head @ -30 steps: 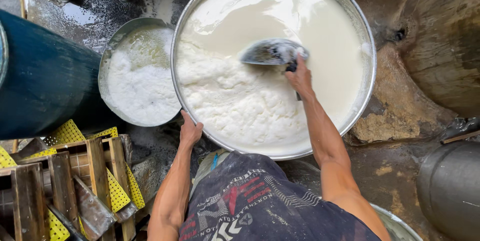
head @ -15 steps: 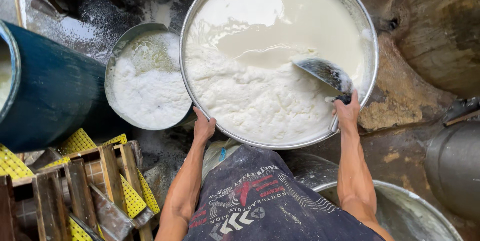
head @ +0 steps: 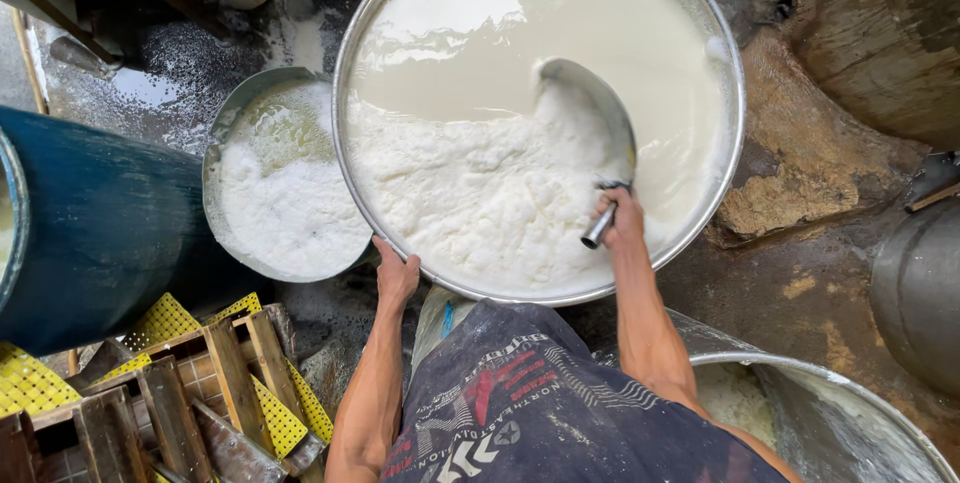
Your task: The person stirs a white liquid in a large metal basin using a metal scoop. The person repeatedly scoops liquid from a smaller blue basin and pours it into the large basin while continuing to stir.
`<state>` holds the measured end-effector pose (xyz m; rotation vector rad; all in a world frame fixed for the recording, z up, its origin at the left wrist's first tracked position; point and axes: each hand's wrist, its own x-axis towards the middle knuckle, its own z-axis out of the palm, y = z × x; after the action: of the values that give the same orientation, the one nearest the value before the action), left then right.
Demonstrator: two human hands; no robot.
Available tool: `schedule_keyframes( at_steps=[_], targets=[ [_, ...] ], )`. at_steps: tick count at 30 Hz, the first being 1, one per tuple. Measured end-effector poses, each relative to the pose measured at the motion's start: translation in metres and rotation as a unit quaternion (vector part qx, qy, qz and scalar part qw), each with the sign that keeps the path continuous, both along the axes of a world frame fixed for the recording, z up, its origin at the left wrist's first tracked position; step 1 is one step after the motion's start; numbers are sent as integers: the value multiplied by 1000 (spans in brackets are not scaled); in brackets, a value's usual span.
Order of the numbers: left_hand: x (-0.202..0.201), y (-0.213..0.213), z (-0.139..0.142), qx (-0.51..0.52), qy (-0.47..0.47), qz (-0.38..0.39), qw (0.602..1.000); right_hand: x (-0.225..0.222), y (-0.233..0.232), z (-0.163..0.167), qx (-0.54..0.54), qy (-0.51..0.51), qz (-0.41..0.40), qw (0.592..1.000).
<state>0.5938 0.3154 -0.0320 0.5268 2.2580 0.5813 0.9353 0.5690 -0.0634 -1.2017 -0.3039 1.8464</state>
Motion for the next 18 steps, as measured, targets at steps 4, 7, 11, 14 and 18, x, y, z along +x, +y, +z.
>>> schedule_keyframes(
  at_steps=[4, 7, 11, 14, 18],
  targets=[
    [4, 4, 3, -10, -2, 19, 1000, -54, 44, -1, -15, 86, 29, 996],
    [6, 7, 4, -18, 7, 25, 1000, -94, 76, 9, -17, 101, 59, 993],
    [6, 13, 5, -38, 11, 37, 999, -150, 117, 27, 5, 92, 91, 992],
    [7, 16, 6, -43, 13, 51, 998, -190, 142, 42, 35, 67, 129, 989],
    [8, 22, 11, -84, 7, 67, 994, -233, 159, 67, 82, -21, 200, 976]
  ],
)
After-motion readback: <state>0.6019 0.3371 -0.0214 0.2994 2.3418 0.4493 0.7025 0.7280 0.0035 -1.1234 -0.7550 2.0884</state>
